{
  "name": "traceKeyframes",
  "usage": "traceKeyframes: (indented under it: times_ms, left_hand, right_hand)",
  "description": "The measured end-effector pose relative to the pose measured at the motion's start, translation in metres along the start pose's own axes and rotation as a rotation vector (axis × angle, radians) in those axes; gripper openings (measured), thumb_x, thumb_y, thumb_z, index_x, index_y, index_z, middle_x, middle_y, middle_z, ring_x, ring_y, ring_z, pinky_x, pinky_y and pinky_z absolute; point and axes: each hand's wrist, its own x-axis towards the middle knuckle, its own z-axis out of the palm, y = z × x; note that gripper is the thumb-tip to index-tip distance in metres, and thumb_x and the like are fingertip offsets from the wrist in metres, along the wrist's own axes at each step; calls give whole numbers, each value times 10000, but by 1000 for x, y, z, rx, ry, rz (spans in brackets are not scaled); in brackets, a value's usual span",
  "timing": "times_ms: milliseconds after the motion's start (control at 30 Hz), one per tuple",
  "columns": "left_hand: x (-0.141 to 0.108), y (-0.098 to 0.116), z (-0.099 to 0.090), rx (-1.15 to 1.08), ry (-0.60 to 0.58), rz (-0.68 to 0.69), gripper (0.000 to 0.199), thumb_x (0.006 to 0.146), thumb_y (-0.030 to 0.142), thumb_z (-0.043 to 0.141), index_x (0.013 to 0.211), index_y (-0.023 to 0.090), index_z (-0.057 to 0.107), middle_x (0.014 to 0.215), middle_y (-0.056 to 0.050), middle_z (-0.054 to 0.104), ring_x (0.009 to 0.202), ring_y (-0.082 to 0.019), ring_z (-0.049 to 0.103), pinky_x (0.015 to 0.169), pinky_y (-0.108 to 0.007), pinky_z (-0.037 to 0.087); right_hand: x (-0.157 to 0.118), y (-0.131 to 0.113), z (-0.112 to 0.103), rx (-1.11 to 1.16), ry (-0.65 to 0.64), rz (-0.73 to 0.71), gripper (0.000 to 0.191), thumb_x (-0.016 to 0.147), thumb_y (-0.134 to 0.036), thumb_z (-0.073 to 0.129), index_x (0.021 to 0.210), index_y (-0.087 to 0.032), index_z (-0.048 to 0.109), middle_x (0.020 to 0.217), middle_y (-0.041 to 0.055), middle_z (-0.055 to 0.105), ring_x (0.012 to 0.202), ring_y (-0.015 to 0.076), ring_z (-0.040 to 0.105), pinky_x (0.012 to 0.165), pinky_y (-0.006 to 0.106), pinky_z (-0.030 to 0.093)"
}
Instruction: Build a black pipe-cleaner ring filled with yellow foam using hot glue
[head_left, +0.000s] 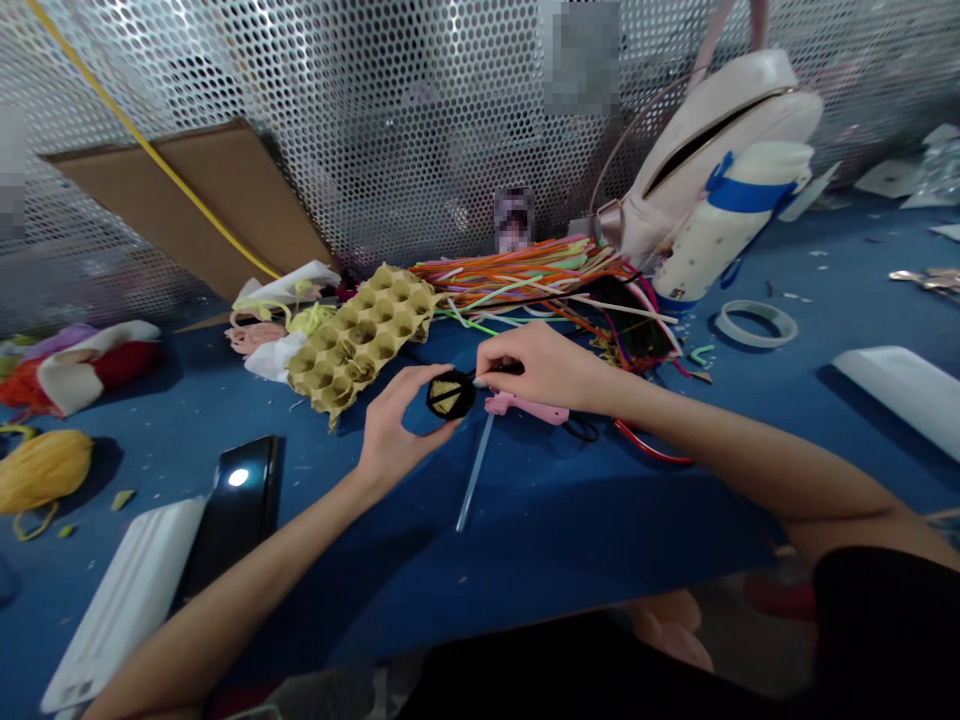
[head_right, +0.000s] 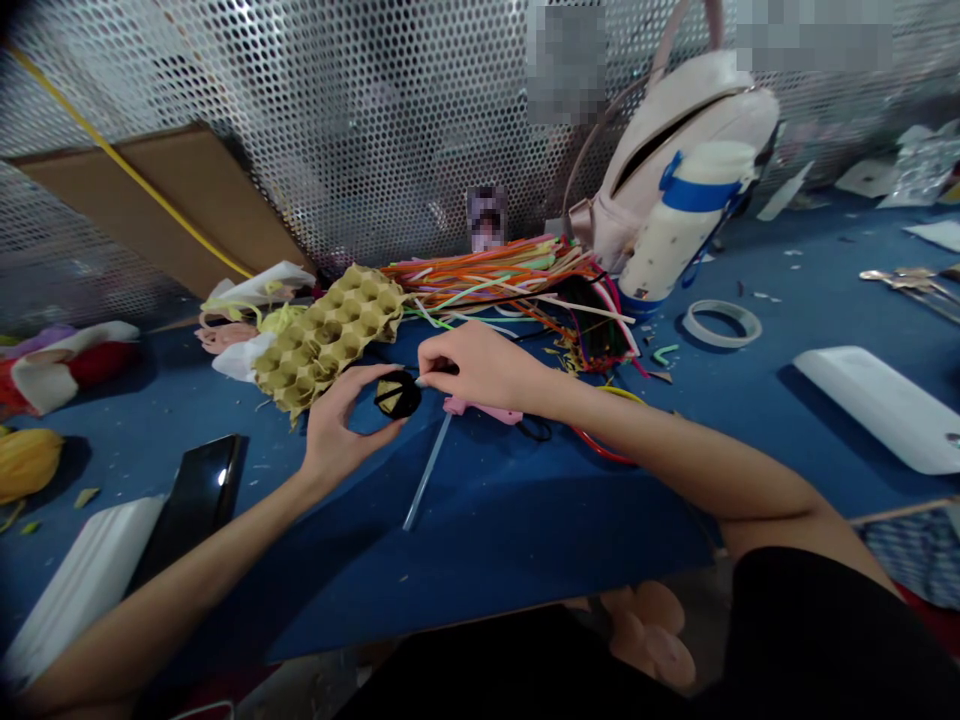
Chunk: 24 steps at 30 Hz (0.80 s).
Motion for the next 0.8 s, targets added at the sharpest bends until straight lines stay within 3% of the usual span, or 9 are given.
traceKeyframes:
  times_ms: [800]
  left_hand:
    - [0,3,1,46,3,20,452,850,214,791,1284,232,665,1229,-83,755,1139,-233,732,1016,-410,605]
  right_hand:
    - [-3,-13,-1,6,-24,-15,161,941,-179,645,786,-185,686,739,-2,756,690,142,675,706,251,441]
